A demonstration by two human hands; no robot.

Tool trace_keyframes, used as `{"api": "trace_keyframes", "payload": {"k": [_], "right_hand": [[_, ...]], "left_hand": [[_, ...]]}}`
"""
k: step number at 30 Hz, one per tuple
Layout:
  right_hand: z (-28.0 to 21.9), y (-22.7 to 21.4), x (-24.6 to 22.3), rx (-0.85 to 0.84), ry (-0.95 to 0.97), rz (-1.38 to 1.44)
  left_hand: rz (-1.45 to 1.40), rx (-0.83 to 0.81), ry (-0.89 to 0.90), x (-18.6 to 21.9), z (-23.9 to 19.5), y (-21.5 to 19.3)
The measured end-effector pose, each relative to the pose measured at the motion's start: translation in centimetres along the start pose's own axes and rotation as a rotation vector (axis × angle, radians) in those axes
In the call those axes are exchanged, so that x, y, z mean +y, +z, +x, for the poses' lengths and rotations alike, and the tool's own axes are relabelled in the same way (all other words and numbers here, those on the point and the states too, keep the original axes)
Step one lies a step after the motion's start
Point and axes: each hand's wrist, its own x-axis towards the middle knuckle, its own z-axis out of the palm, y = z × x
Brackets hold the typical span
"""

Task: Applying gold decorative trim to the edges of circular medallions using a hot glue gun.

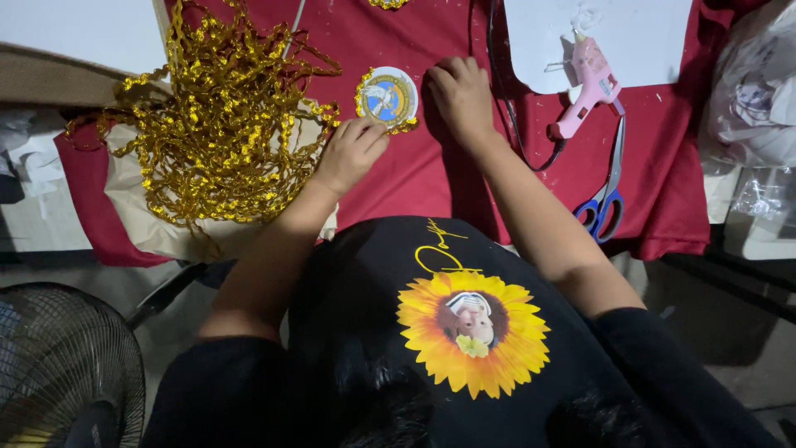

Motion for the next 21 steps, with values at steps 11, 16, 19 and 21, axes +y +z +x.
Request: {"api": "trace_keyframes", "payload": {"k": [11,16,19,21], "right_hand": [[0.6,1.8,0.3,0.076,0.024,-0.113],[0.7,0.7,-0.9,0.115,0.19,0.097],[-0.4,2.1,1.0,0.18,0.36,0.235],[-1.0,2.6,2.5,0.226,0.508,0.308]], "left_hand": [[0.029,0.028,0.02,-0.9,0.3,0.2],[0.036,0.037,0.048,-1.0,0.5,-0.5],[0.042,0.041,0.062,-1.0,0.4,-0.4],[0.047,0.041,0.072,-1.1,0.3,-0.3]]}}
